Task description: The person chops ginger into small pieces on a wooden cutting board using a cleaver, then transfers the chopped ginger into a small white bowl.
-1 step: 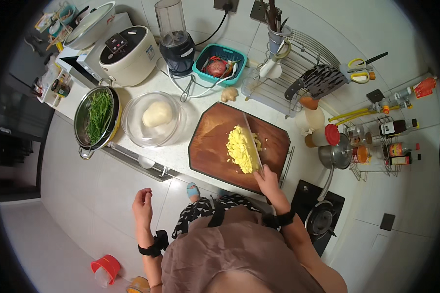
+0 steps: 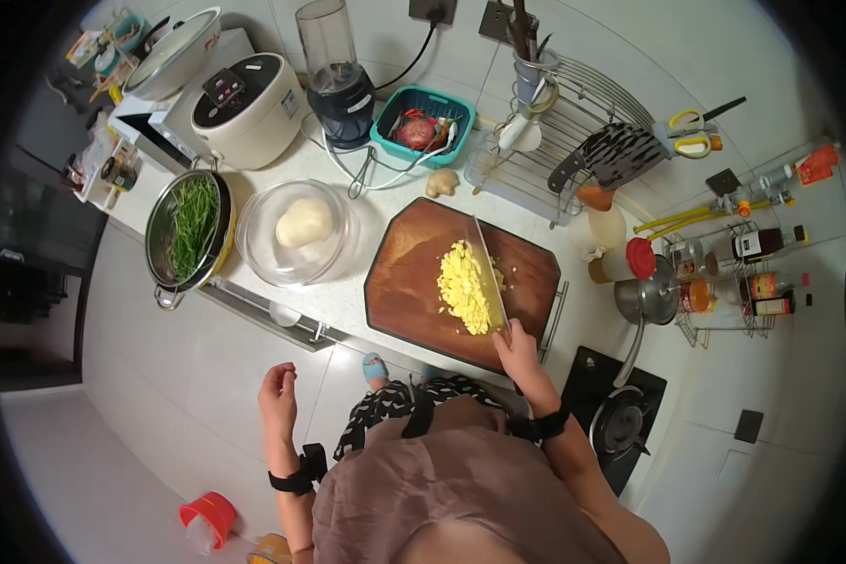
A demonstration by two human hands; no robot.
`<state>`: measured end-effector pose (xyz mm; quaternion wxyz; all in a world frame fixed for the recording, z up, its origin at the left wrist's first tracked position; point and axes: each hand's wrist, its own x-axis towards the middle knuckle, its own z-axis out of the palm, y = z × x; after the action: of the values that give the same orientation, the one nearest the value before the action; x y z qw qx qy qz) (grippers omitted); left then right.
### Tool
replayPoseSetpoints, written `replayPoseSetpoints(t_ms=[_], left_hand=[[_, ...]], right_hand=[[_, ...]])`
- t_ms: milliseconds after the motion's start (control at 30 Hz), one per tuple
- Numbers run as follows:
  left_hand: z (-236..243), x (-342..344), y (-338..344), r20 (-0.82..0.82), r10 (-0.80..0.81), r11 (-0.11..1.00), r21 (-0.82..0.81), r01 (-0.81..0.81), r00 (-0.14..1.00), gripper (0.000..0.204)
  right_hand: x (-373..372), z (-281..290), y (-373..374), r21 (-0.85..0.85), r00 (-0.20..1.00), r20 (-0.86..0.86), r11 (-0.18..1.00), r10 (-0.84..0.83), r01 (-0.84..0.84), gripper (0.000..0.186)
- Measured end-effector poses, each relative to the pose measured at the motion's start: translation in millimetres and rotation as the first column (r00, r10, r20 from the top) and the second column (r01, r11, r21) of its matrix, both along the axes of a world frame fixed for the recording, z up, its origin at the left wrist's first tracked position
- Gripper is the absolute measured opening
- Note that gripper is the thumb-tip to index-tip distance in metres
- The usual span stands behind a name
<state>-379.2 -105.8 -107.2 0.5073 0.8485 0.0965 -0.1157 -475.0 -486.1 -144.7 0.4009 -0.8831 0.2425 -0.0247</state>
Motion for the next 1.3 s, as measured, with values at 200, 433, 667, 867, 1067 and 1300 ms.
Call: replayPoseSetpoints(t_ms=[200, 433, 667, 867, 1067, 1300], left_hand=[[2.2, 12.6, -14.1, 0.002, -0.040, 0.999, -0.006, 0.040, 0.999, 0.015], [9.3, 17.8, -21.6, -0.017, -0.061, 0.998, -0.014, 0.061, 0.998, 0.015], [-0.7, 24.1, -29.8, -0.061, -0.173, 0.983, 0.048, 0.176, 0.983, 0.015], [-72.4, 48.8, -37.3, -0.197, -0.433, 0.886, 0.085, 0.455, 0.880, 0.020], [-101.4, 81.2, -72.3, -0.234, -0.501, 0.838, 0.109, 0.534, 0.833, 0.024], [-139.0, 119.3, -113.2, -0.095, -0.598, 0.771, 0.204, 0.603, 0.796, 0.040]], right_hand=[[-1.7, -19.3, -6.2, -0.051, 1.000, -0.005, 0.999, 0.002, -0.002, 0.026], [-10.0, -3.1, -2.9, 0.087, 0.995, 0.075, 0.995, -0.061, 0.054, 0.026], [-8.5, -2.6, -43.0, -0.057, 0.989, 0.052, 0.988, -0.141, 0.144, 0.030], [10.2, -18.1, -65.6, -0.138, 0.993, 0.115, 0.990, -0.015, 0.031, 0.025], [-1.6, 3.0, -35.6, -0.092, 0.997, -0.034, 0.993, 0.073, -0.076, 0.023], [5.6, -5.4, 31.9, 0.060, 0.966, 0.073, 0.968, -0.249, 0.245, 0.025]])
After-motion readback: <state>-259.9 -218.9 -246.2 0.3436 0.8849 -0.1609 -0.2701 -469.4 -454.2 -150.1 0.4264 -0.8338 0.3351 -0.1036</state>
